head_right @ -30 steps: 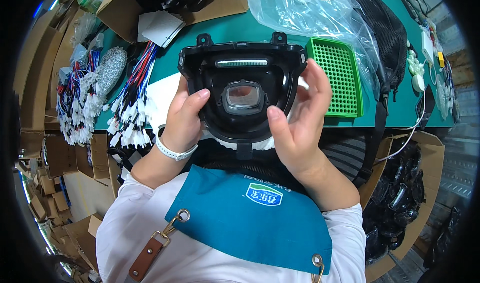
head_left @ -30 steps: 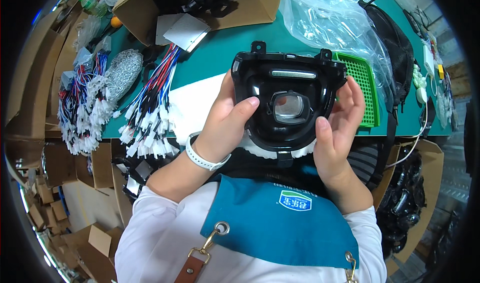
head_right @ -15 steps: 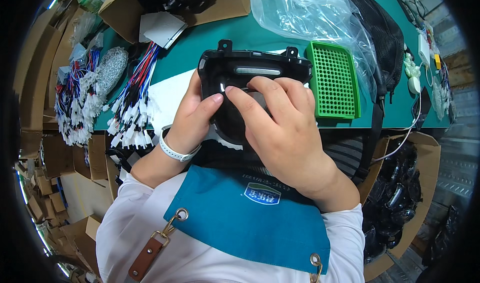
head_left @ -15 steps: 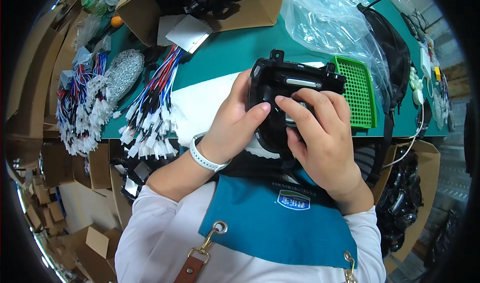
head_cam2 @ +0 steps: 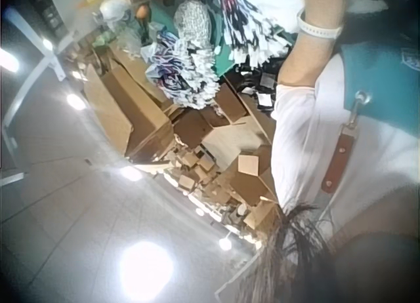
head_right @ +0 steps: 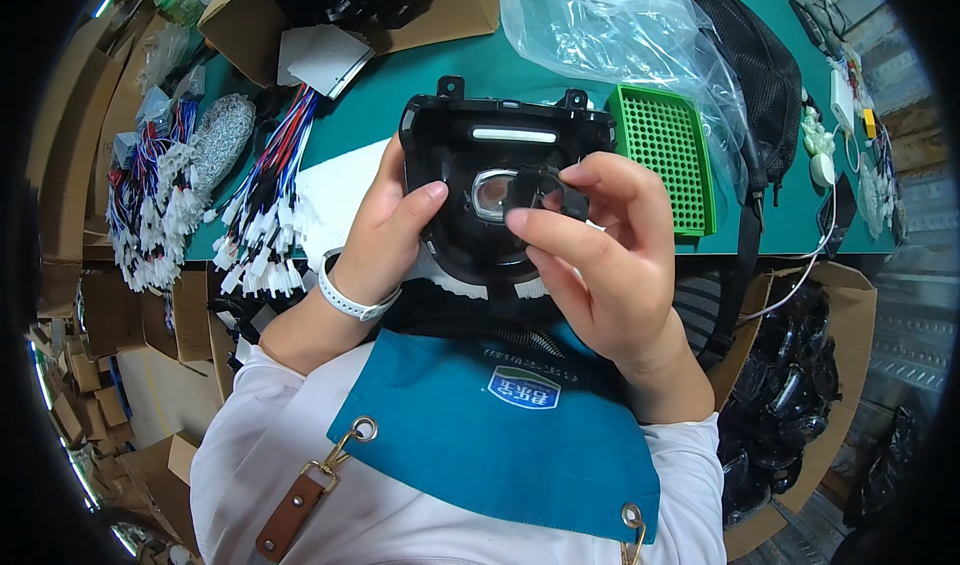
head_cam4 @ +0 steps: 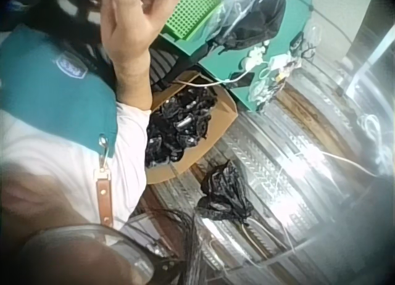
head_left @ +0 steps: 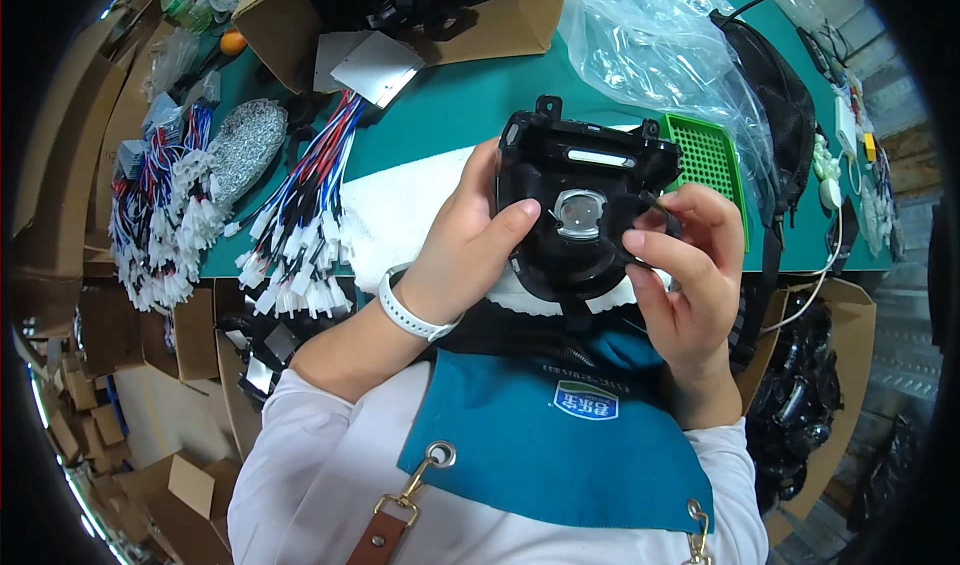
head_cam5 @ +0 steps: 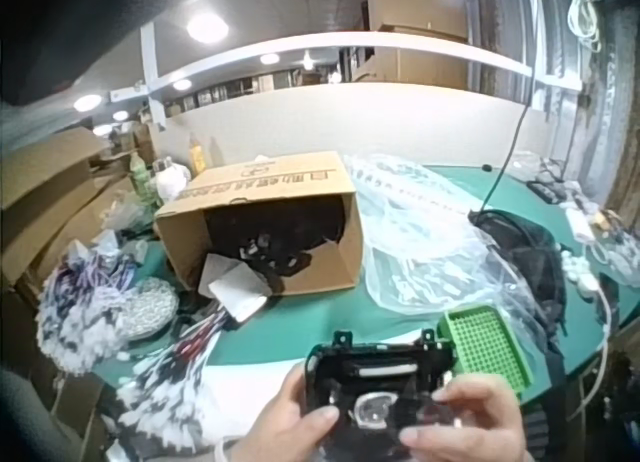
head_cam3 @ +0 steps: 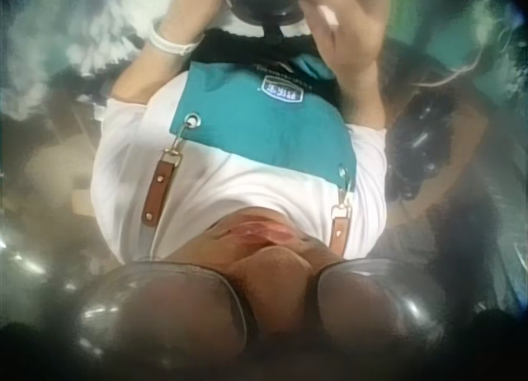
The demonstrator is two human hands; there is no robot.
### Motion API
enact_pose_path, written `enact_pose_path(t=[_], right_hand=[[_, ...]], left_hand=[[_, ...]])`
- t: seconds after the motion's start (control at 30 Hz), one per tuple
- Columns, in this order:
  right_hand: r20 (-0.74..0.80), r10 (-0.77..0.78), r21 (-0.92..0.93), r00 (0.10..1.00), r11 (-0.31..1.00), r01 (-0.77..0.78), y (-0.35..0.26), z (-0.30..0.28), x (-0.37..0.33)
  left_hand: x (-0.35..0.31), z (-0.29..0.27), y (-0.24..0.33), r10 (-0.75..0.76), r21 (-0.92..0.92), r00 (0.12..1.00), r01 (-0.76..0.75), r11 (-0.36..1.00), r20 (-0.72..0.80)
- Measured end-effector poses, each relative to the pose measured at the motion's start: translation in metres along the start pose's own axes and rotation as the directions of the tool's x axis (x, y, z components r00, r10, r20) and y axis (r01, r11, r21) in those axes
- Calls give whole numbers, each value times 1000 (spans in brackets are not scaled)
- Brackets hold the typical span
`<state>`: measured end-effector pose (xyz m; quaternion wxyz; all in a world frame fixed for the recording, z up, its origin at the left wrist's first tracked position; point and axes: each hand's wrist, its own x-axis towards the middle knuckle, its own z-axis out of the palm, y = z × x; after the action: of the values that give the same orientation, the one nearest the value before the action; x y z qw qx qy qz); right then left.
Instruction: The person assembles a car headlight by hand, repeatedly pressing the clear lens into the black housing to secure it. They rotate the headlight to check the fit from multiple angles and ensure the lens is properly seated within the frame.
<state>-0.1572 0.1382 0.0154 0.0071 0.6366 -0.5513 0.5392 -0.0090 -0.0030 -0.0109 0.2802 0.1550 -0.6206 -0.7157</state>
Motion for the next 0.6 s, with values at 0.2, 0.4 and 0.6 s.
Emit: enact_pose_path(t=[0.2, 0.4, 0.6], right_hand=[[52, -65, -215, 997, 974, 75, 3, -8, 4], [59, -92, -258, 994, 960, 104, 10, -1, 4], [54, -74, -259, 996, 962, 86, 13, 5, 2]], left_hand=[[-1, -1, 2, -25, 19, 1000, 25, 999, -5], [0, 0, 4, -42, 6, 999, 42, 999, 3], [0, 0, 4, -45, -4, 999, 45, 999, 0]])
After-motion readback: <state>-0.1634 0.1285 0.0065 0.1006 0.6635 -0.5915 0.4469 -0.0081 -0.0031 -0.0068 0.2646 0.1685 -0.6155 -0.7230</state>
